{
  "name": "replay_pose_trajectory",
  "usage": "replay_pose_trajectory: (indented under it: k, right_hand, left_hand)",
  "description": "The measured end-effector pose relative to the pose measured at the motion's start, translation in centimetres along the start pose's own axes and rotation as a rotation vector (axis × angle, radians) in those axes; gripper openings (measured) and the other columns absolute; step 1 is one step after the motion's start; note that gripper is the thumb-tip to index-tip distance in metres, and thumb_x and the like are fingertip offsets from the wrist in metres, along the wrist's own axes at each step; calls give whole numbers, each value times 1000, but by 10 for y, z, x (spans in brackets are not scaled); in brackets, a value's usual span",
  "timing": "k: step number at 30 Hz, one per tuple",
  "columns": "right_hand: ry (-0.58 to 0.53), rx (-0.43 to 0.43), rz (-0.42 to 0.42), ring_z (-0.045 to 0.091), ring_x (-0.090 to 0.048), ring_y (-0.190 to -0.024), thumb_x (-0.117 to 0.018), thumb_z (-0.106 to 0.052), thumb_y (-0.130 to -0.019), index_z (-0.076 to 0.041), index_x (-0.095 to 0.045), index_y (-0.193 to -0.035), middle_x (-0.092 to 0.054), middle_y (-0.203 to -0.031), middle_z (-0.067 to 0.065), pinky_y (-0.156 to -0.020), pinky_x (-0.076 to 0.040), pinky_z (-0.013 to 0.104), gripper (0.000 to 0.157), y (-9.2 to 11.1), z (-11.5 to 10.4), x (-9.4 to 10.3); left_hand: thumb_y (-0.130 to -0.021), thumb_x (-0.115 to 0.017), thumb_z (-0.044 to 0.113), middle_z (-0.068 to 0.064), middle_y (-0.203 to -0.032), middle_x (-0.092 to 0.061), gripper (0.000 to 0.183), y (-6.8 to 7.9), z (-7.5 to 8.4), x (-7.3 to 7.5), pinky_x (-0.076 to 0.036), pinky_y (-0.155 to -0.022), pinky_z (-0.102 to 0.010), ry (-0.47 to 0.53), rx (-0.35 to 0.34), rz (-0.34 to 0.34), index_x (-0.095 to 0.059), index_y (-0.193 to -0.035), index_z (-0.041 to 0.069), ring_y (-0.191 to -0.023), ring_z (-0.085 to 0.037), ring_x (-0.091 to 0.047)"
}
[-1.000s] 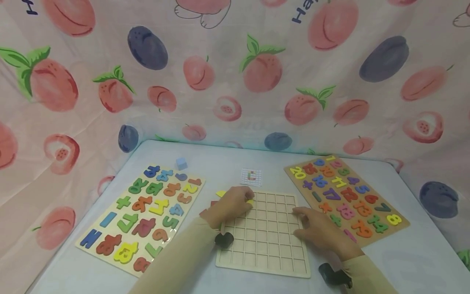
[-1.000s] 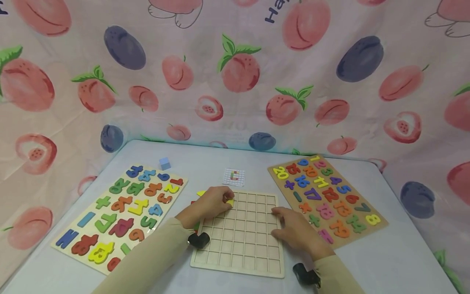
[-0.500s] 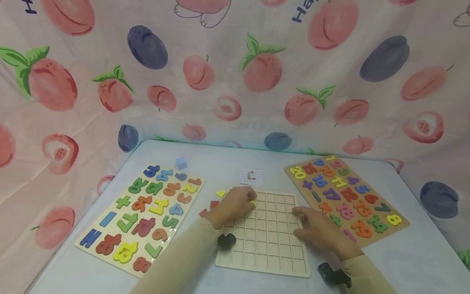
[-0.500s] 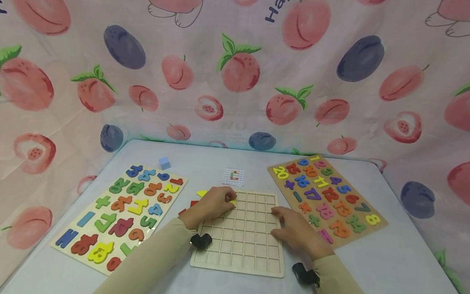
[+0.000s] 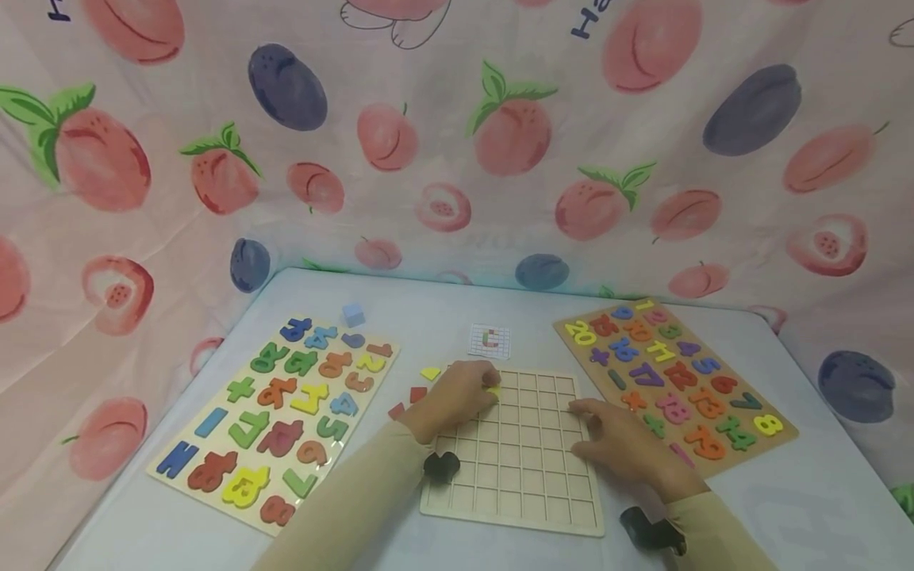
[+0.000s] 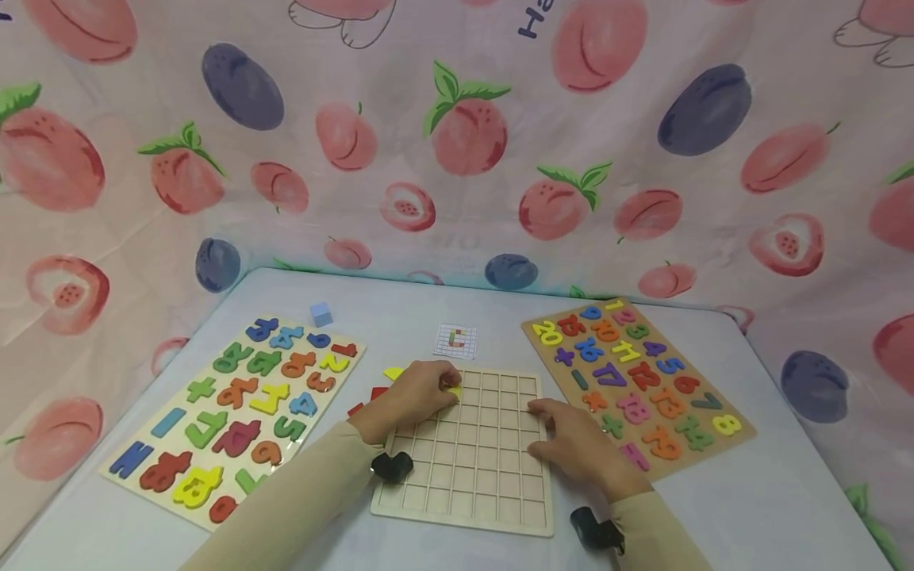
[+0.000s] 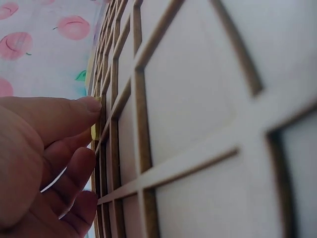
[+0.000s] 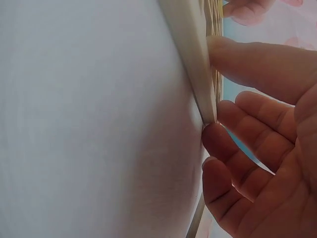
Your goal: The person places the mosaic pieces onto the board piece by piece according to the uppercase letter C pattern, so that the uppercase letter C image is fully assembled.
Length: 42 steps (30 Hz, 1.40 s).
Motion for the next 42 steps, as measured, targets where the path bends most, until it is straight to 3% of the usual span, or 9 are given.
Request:
replay_pose_trajectory:
  k: [11, 21, 37, 42]
  right_hand:
    - [-15, 1, 2, 36, -59, -114, -81, -21, -79, -8, -61, -133, -64, -125, 16, -94, -46, 56, 59, -1, -1, 0]
    - [-9, -30, -8, 33, -59, -114, -82, -23, -80, -10, -61, -134, -64, -124, 13, -94, -46, 55, 59, -2, 2, 0]
    - [-38, -38, -12, 35, -60, -112, -82, -21, -79, -9, -61, -132, -65, -122, 13, -93, -47, 54, 59, -2, 6, 3]
    - [-40, -43, -20, 34, -61, -112, -82, -22, -79, -10, -61, -132, -66, -121, 11, -93, -48, 54, 59, -2, 7, 4]
  left_hand:
    - [-87, -72, 11, -2, -108, -70, 29, 8, -4, 8, -50, -90, -36, 65, -18, 23, -69, -115, 7, -100, -18, -62]
    - [-92, -67, 13, -8, -116, -69, 29, 23, -7, 28, -51, -94, -40, 81, 13, 14, -67, -120, 6, -110, -25, -63]
    - [-92, -70, 15, -8, -119, -67, 32, 54, -36, 60, -52, -91, -43, 49, 87, 65, -67, -122, 8, -111, -27, -62]
    - [-92, -71, 13, -13, -128, -62, 37, 61, -43, 67, -55, -62, -35, 86, 173, 38, -63, -128, 8, -73, -22, -65]
Point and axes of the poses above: each hand's wrist, its own y-axis away from the middle knuckle, its own x-axis out of the back of the hand, z = x × y, the point moved 2 cm from there along -y, towards the middle knuckle
